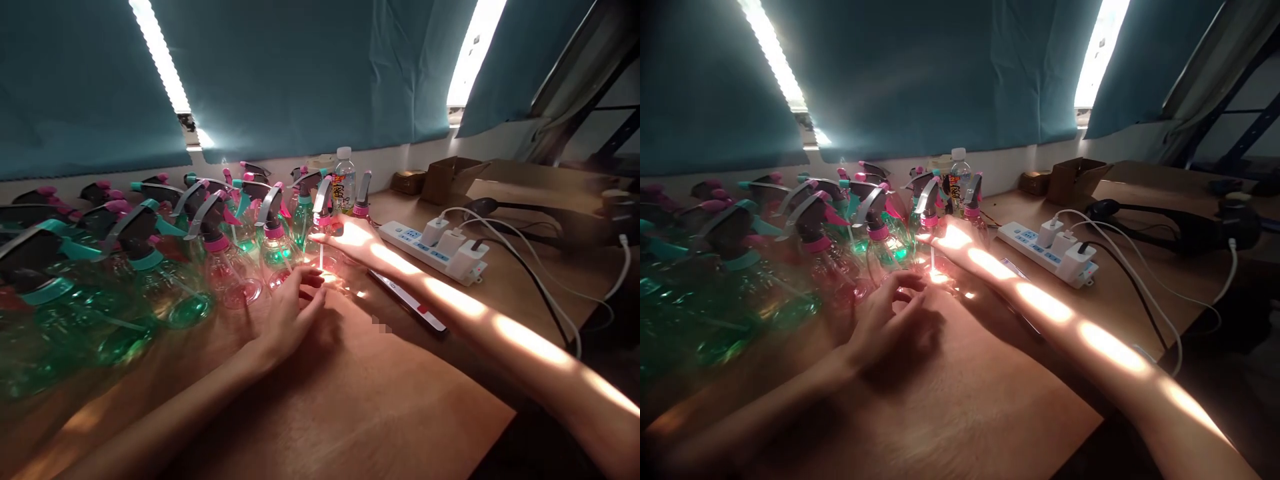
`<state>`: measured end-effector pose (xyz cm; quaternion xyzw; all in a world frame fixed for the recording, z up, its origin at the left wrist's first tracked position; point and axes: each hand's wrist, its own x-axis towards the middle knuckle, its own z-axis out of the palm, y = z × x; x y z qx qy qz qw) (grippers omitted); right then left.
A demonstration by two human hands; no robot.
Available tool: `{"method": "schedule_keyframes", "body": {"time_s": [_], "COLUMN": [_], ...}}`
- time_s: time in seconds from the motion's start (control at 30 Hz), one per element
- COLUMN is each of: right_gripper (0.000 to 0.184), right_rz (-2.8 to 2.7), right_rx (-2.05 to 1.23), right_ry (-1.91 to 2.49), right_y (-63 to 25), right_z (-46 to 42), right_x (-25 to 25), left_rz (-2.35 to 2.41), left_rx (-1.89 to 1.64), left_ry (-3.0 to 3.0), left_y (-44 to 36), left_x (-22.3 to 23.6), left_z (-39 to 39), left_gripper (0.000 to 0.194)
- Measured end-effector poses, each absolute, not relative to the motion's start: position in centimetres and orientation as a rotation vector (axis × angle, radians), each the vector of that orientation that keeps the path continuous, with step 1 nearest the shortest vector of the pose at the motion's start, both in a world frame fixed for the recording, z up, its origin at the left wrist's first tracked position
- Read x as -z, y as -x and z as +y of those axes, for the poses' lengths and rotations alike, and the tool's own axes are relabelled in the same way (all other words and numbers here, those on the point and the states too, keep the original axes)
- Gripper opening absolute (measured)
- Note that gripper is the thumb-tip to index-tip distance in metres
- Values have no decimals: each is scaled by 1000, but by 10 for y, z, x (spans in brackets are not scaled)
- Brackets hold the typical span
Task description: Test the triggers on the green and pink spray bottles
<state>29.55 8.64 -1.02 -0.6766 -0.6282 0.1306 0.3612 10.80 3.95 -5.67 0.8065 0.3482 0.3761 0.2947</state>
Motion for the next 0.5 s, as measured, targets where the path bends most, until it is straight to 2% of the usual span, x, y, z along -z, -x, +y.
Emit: {"method": "schedule_keyframes", "body": {"time_s": [0.37, 0.5], "right_gripper": [45, 48], "right_rz": [-1733, -1771], "right_rx": [-340, -195], "right_ry": [1748, 1701], "right_y": [-301, -298], "right_z": [24, -7], "right_x": [3, 13], "left_rz": [1014, 978], "left_rx": [-1120, -1064], "left_ry": [-1991, -2026], "left_y": [-117, -114], "left_x": [35, 24], "left_z": [40, 32], "left_gripper": [25, 41]}}
